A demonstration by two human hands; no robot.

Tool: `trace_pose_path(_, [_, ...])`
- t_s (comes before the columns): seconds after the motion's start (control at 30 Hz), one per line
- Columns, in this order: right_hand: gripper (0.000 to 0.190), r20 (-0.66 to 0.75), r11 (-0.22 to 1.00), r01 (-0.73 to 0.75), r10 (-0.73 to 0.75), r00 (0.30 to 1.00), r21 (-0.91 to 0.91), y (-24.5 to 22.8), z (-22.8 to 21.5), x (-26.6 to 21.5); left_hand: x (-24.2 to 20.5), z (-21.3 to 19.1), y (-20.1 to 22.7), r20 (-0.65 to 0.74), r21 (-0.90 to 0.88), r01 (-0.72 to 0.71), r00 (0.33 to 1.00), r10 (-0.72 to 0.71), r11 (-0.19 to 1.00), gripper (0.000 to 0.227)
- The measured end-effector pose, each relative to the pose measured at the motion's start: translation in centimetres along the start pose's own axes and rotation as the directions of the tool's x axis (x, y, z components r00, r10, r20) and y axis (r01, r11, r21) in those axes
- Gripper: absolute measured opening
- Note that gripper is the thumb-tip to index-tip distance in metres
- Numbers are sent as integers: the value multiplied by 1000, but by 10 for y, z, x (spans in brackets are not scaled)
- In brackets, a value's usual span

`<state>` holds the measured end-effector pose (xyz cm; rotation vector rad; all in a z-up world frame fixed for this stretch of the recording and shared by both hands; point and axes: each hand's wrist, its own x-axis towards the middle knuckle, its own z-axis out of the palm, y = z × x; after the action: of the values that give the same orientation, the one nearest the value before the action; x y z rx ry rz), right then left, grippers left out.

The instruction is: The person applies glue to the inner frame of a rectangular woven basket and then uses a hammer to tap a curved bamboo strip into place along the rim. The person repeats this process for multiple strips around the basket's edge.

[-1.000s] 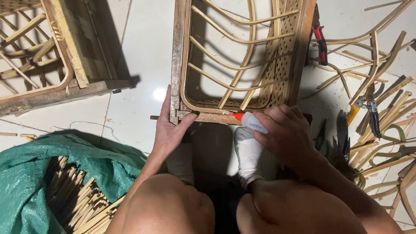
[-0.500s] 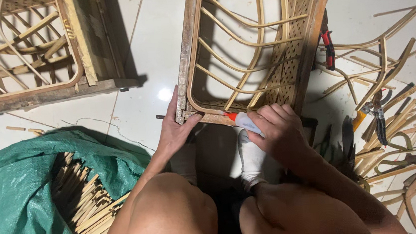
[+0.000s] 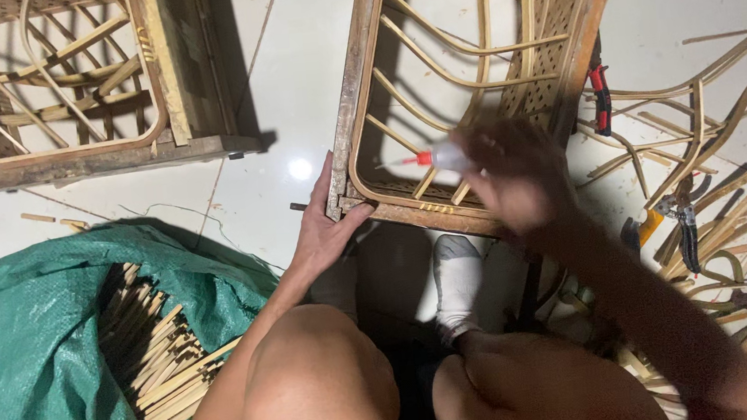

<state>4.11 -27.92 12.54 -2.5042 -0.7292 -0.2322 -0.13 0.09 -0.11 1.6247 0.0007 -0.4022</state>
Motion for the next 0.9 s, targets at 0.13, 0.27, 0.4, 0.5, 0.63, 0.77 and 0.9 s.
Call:
trace_pose_path(0.13, [24, 165, 957, 137, -97, 982, -257, 31, 5, 49, 1, 0, -3, -29, -20, 72, 997, -73, 997, 91])
trace_pose_path(0.27, [22, 204, 887, 352, -301, 932, -299, 52, 24, 80, 0, 1, -8, -56, 36, 40, 998, -38, 999, 88])
trace_pose_path(0.4, [27, 222, 866, 414, -362, 906, -280, 62, 36, 91, 0, 2, -8, -60, 56, 58, 997, -55, 997, 88])
trace_pose_path(0.5, [30, 208, 863, 443, -400, 892, -242, 64, 42, 96, 0, 2, -4, -51, -2, 69, 996, -69, 998, 88])
trace_pose_path(0.63, [31, 233, 877, 430, -382, 894, -215, 63, 44, 102, 1, 2, 0, -49, 28, 82, 996, -80, 996, 87])
trace_pose_path(0.77, [32, 251, 895, 411, -363, 897, -175, 64, 47, 99, 2, 2, -1, -39, -39, 63, 997, -64, 997, 87])
trace_pose_path(0.9, [31, 252, 863, 457, -403, 880, -216, 66, 51, 101, 1, 3, -2, -43, -50, 59, 997, -61, 997, 86])
